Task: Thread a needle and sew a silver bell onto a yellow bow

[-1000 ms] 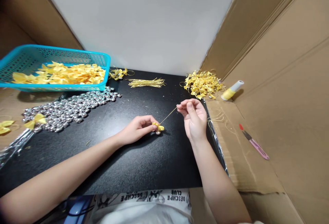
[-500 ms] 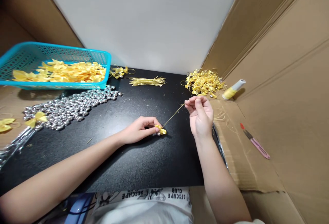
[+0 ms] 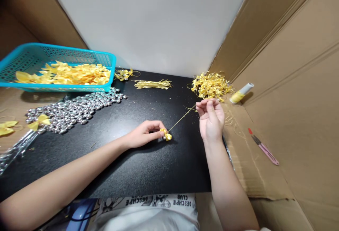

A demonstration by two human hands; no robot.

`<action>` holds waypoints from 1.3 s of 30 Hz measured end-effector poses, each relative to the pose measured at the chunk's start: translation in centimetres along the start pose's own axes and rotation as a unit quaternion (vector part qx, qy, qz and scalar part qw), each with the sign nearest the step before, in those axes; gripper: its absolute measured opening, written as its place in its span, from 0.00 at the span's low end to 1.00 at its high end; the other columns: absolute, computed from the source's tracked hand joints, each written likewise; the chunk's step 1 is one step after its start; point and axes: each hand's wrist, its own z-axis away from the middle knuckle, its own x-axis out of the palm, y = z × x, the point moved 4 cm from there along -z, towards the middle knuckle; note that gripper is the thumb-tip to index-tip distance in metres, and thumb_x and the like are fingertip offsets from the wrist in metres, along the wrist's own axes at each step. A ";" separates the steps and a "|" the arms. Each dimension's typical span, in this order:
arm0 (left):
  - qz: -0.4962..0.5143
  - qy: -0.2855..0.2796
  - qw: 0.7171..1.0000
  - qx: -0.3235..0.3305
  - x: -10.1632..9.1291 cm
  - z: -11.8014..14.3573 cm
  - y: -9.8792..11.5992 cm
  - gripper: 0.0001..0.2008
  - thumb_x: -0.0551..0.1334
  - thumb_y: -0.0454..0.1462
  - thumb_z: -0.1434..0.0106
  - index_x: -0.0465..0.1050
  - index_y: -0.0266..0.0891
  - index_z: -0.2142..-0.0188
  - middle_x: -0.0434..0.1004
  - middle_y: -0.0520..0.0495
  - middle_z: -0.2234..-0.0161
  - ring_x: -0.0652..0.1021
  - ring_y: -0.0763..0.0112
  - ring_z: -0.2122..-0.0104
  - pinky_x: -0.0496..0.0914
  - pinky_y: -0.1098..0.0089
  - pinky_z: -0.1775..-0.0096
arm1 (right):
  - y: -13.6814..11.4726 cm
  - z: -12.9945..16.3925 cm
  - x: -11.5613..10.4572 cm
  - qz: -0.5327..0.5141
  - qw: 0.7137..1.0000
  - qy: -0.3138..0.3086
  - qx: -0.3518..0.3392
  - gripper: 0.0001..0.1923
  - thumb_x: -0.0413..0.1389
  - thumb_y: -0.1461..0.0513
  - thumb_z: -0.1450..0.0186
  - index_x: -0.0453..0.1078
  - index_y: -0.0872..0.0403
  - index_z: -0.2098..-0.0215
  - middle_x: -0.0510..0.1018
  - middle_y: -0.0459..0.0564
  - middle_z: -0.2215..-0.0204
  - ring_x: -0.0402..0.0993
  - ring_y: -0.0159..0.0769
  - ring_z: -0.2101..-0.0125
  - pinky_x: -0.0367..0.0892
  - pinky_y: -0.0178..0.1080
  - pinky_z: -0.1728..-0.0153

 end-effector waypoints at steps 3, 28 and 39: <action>0.087 -0.004 0.996 -0.009 0.3 0.0 -0.1 0.14 0.65 0.44 0.38 0.71 0.33 0.67 0.81 0.41 0.63 0.78 0.72 0.66 0.70 0.71 0.63 | 0.1 0.0 0.0 0.006 1.000 0.002 0.003 0.13 0.69 0.57 0.46 0.71 0.52 0.71 0.78 0.36 0.76 0.79 0.25 0.73 0.74 0.27 0.71; 0.174 -0.011 0.983 -0.060 0.8 0.5 -0.4 0.17 0.74 0.36 0.49 0.74 0.32 0.61 0.82 0.46 0.69 0.81 0.72 0.70 0.73 0.72 0.64 | 4.0 -0.3 -1.3 0.024 0.991 0.068 0.113 0.12 0.68 0.61 0.44 0.69 0.55 0.69 0.78 0.41 0.75 0.79 0.26 0.72 0.75 0.29 0.67; 0.184 0.002 0.982 -0.037 0.6 0.7 -0.5 0.21 0.72 0.38 0.46 0.64 0.38 0.59 0.83 0.44 0.62 0.81 0.71 0.65 0.71 0.72 0.63 | 4.9 -0.4 -1.8 0.042 0.988 0.086 0.123 0.12 0.68 0.60 0.44 0.69 0.56 0.69 0.78 0.42 0.76 0.79 0.26 0.73 0.75 0.28 0.69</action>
